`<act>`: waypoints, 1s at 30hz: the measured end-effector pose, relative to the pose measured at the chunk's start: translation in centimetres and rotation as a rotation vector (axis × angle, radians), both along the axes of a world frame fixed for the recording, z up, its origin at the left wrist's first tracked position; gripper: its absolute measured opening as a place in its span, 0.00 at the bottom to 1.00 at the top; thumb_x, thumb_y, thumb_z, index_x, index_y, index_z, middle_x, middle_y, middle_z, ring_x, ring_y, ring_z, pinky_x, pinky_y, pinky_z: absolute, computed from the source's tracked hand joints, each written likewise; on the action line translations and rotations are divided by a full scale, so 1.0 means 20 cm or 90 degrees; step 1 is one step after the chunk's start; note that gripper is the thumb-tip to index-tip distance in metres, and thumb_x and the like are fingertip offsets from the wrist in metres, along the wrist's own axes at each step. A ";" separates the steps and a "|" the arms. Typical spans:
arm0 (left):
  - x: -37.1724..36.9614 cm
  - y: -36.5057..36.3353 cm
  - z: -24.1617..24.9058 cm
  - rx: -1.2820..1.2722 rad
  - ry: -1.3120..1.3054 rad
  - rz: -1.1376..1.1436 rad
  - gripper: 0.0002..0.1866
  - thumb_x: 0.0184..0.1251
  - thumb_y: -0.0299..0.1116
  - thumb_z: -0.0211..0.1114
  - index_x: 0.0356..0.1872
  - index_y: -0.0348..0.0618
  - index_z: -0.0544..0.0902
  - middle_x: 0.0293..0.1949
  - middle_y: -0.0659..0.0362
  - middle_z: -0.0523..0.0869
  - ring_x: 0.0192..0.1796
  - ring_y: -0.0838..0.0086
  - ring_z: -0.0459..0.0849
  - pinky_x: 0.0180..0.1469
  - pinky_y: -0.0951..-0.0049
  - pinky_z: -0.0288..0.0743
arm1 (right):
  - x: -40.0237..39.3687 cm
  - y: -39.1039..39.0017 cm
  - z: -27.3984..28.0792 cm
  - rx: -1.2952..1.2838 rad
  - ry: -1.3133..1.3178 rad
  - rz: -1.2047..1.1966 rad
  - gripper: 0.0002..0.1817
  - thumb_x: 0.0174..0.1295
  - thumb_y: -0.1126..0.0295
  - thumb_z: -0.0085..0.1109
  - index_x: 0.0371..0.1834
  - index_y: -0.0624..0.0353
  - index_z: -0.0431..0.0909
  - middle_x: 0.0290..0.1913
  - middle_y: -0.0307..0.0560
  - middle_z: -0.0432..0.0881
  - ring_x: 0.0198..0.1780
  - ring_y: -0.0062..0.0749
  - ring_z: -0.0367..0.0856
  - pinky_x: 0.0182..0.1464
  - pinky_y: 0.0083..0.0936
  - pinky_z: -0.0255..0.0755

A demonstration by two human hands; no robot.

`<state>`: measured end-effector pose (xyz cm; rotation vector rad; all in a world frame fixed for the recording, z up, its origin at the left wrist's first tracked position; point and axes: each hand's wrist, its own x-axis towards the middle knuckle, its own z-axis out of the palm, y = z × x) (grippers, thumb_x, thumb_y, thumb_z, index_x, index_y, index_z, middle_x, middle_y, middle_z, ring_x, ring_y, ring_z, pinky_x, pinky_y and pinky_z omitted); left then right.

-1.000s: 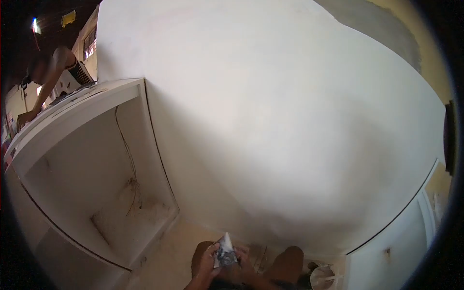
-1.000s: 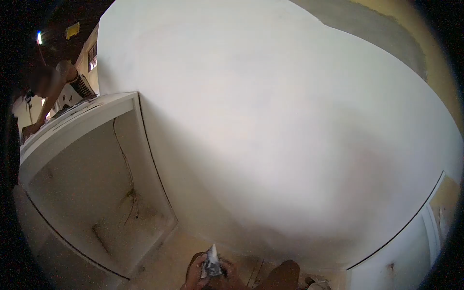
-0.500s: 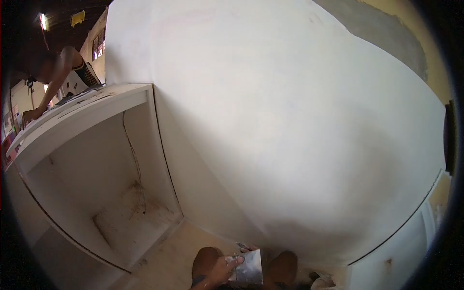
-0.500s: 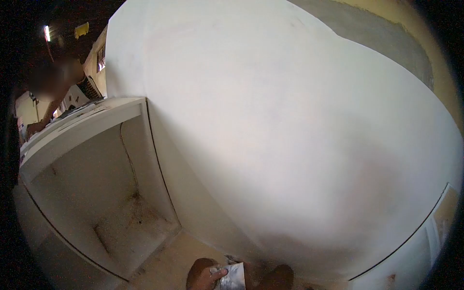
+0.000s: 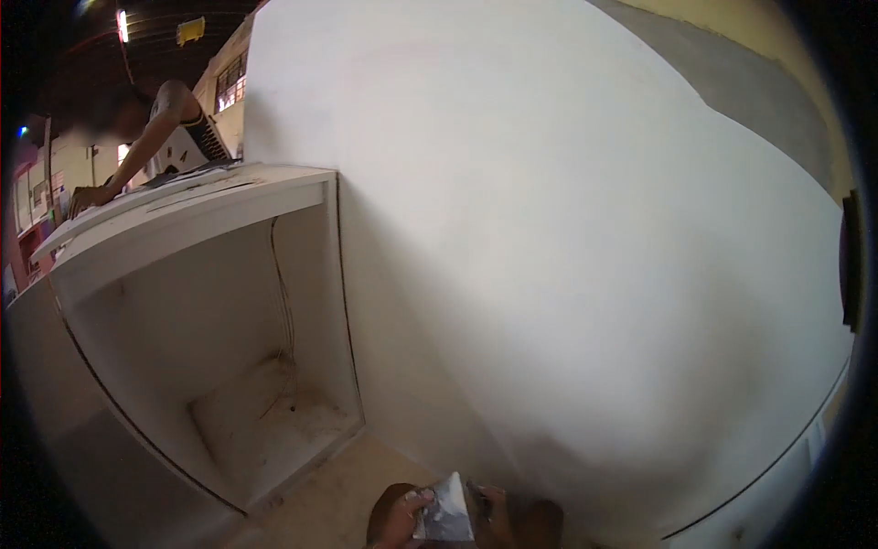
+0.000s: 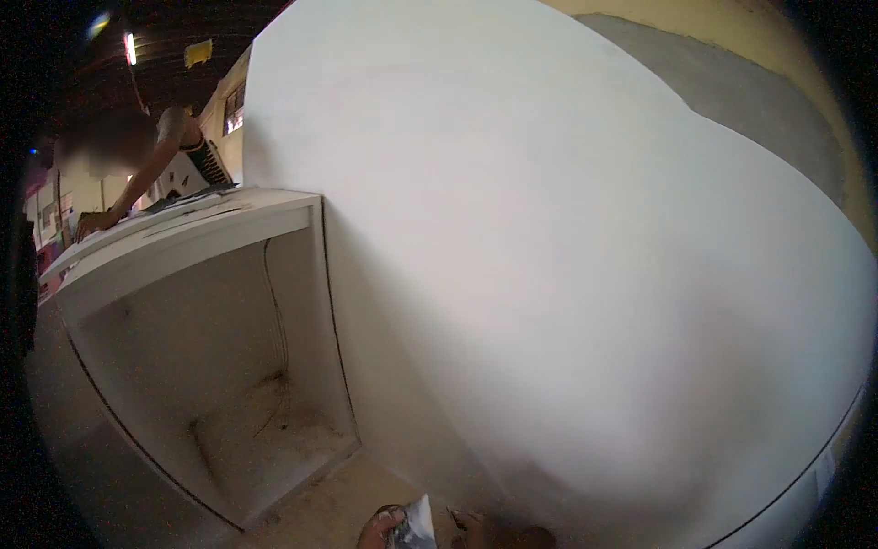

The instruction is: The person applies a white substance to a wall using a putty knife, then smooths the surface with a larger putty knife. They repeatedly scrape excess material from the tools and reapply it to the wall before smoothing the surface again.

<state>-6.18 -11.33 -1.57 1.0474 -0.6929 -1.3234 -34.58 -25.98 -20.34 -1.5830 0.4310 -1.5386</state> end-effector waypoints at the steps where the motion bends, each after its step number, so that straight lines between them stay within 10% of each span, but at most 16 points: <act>1: 0.00 0.01 0.03 0.018 0.047 0.001 0.17 0.70 0.38 0.60 0.52 0.37 0.78 0.41 0.56 0.86 0.40 0.68 0.87 0.44 0.64 0.83 | 0.00 -0.02 -0.05 0.015 -0.001 0.013 0.21 0.66 0.67 0.57 0.61 0.62 0.70 0.55 0.56 0.75 0.59 0.49 0.73 0.64 0.40 0.65; 8: -0.08 0.11 0.21 0.081 0.296 -0.076 0.15 0.71 0.38 0.63 0.47 0.35 0.81 0.35 0.60 0.86 0.37 0.73 0.85 0.43 0.69 0.80 | -0.07 0.11 -0.49 0.157 -0.012 0.050 0.17 0.68 0.67 0.54 0.58 0.62 0.72 0.51 0.55 0.78 0.55 0.46 0.77 0.62 0.38 0.68; 10: -0.08 0.11 0.22 0.073 -0.078 -0.123 0.14 0.70 0.37 0.63 0.47 0.36 0.81 0.36 0.58 0.86 0.37 0.72 0.86 0.43 0.69 0.81 | -0.01 0.14 -0.61 0.191 -0.024 0.062 0.16 0.69 0.67 0.53 0.57 0.63 0.73 0.50 0.54 0.79 0.54 0.46 0.78 0.62 0.38 0.69; 13: -0.08 0.04 0.16 0.081 0.219 -0.033 0.10 0.71 0.35 0.61 0.45 0.39 0.81 0.37 0.58 0.87 0.38 0.69 0.87 0.46 0.66 0.82 | 0.02 0.07 -0.73 0.225 -0.032 0.081 0.15 0.70 0.67 0.51 0.55 0.63 0.74 0.48 0.53 0.81 0.53 0.45 0.79 0.61 0.37 0.70; 14: -0.07 0.05 0.16 0.082 0.332 0.009 0.10 0.72 0.35 0.60 0.43 0.39 0.81 0.37 0.58 0.87 0.39 0.69 0.88 0.46 0.66 0.82 | -0.09 -0.02 -1.35 0.246 -0.037 0.081 0.15 0.70 0.67 0.51 0.55 0.63 0.74 0.47 0.53 0.81 0.52 0.44 0.80 0.61 0.36 0.70; 19: -0.13 0.01 0.24 0.116 0.396 0.006 0.11 0.72 0.38 0.60 0.41 0.39 0.82 0.35 0.59 0.87 0.38 0.70 0.87 0.46 0.67 0.80 | 0.01 0.46 -0.15 0.639 -0.203 0.183 0.18 0.69 0.65 0.55 0.58 0.63 0.73 0.54 0.54 0.79 0.56 0.48 0.79 0.60 0.42 0.72; 21: -0.17 0.02 0.17 0.058 -0.075 0.003 0.16 0.71 0.42 0.62 0.39 0.36 0.84 0.33 0.59 0.86 0.35 0.72 0.84 0.44 0.68 0.77 | 0.18 0.60 0.59 0.822 -0.296 0.244 0.20 0.69 0.64 0.57 0.60 0.63 0.72 0.58 0.54 0.78 0.57 0.49 0.78 0.60 0.44 0.73; 23: -0.22 0.04 0.16 0.023 -0.090 -0.019 0.18 0.71 0.44 0.62 0.39 0.34 0.84 0.32 0.58 0.86 0.36 0.73 0.82 0.43 0.68 0.76 | 0.40 0.63 1.12 0.901 -0.361 0.265 0.21 0.69 0.63 0.58 0.61 0.63 0.72 0.60 0.54 0.77 0.58 0.50 0.78 0.60 0.46 0.73; 25: -0.23 0.08 0.15 -0.013 -0.181 -0.009 0.20 0.71 0.44 0.62 0.40 0.31 0.84 0.33 0.56 0.87 0.38 0.75 0.82 0.43 0.69 0.75 | 0.49 0.58 1.28 0.543 -0.062 -0.545 0.29 0.71 0.47 0.49 0.44 0.70 0.81 0.42 0.61 0.84 0.49 0.48 0.81 0.54 0.43 0.72; 28: -0.22 0.04 0.09 -0.021 -0.167 0.093 0.17 0.71 0.40 0.61 0.39 0.33 0.83 0.32 0.58 0.86 0.38 0.74 0.82 0.44 0.70 0.75 | 0.40 0.60 0.94 0.393 -0.077 -0.720 0.30 0.71 0.49 0.50 0.46 0.73 0.79 0.45 0.62 0.84 0.48 0.49 0.81 0.55 0.41 0.73; 29: -0.27 0.02 0.10 0.000 0.330 0.128 0.13 0.71 0.38 0.60 0.39 0.36 0.82 0.32 0.59 0.84 0.36 0.73 0.82 0.42 0.69 0.76 | 0.50 0.70 1.05 0.166 -0.061 -0.769 0.29 0.70 0.51 0.52 0.47 0.74 0.79 0.44 0.61 0.84 0.46 0.47 0.83 0.53 0.40 0.74; 30: -0.27 0.00 0.10 -0.001 0.332 0.118 0.13 0.71 0.38 0.60 0.39 0.36 0.82 0.32 0.59 0.84 0.36 0.73 0.82 0.42 0.69 0.76 | 0.47 0.69 1.05 0.162 -0.063 -0.778 0.29 0.70 0.51 0.52 0.47 0.74 0.79 0.44 0.61 0.84 0.46 0.47 0.83 0.53 0.40 0.74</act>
